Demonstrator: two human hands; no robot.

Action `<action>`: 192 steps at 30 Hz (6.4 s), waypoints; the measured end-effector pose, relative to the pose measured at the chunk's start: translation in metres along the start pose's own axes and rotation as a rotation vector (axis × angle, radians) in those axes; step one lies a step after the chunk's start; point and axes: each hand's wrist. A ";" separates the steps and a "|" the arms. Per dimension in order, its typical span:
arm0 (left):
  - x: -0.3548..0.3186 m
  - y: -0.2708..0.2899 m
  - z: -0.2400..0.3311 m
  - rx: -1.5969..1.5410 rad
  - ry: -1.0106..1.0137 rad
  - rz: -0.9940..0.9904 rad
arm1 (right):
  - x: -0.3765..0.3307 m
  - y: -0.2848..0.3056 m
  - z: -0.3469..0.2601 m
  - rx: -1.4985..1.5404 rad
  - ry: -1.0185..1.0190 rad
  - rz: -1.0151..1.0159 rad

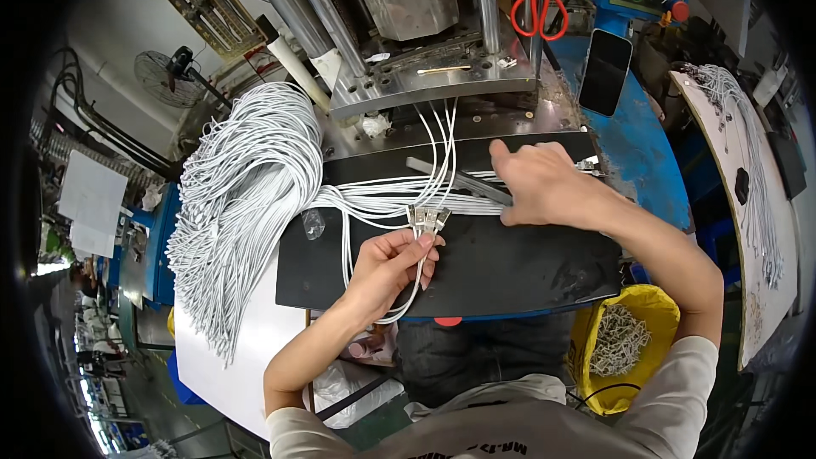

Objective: The person inserts cable ends into a metal fixture, loads them into a molding machine to press them, and gathers and arranges bundles of cables on the workstation.

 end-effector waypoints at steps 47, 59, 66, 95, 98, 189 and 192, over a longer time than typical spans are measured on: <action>-0.001 0.009 0.016 0.287 0.084 -0.114 | -0.003 -0.048 -0.031 1.068 0.048 -0.239; -0.002 -0.003 0.005 0.032 -0.040 0.143 | -0.010 -0.045 -0.040 1.262 -0.138 -0.165; -0.004 -0.001 0.007 0.147 -0.011 0.098 | -0.009 -0.045 -0.040 1.117 -0.151 -0.198; 0.138 0.030 0.056 0.152 0.099 -0.086 | 0.055 -0.012 0.075 0.055 -0.053 0.289; 0.132 0.030 0.056 0.187 0.098 -0.086 | 0.143 -0.035 0.124 -0.109 -0.095 0.671; -0.031 -0.008 -0.025 1.889 -1.304 -0.669 | -0.080 -0.081 -0.004 0.088 0.385 0.107; -0.099 0.034 -0.075 1.622 -0.801 -0.467 | -0.134 -0.089 -0.015 0.121 0.338 0.011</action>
Point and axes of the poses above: each hand's wrist, its own x-axis towards the middle knuckle, its own y-axis out of the back of the hand, z = x × y, and after that the axes turned 5 degrees about -z, right-handed
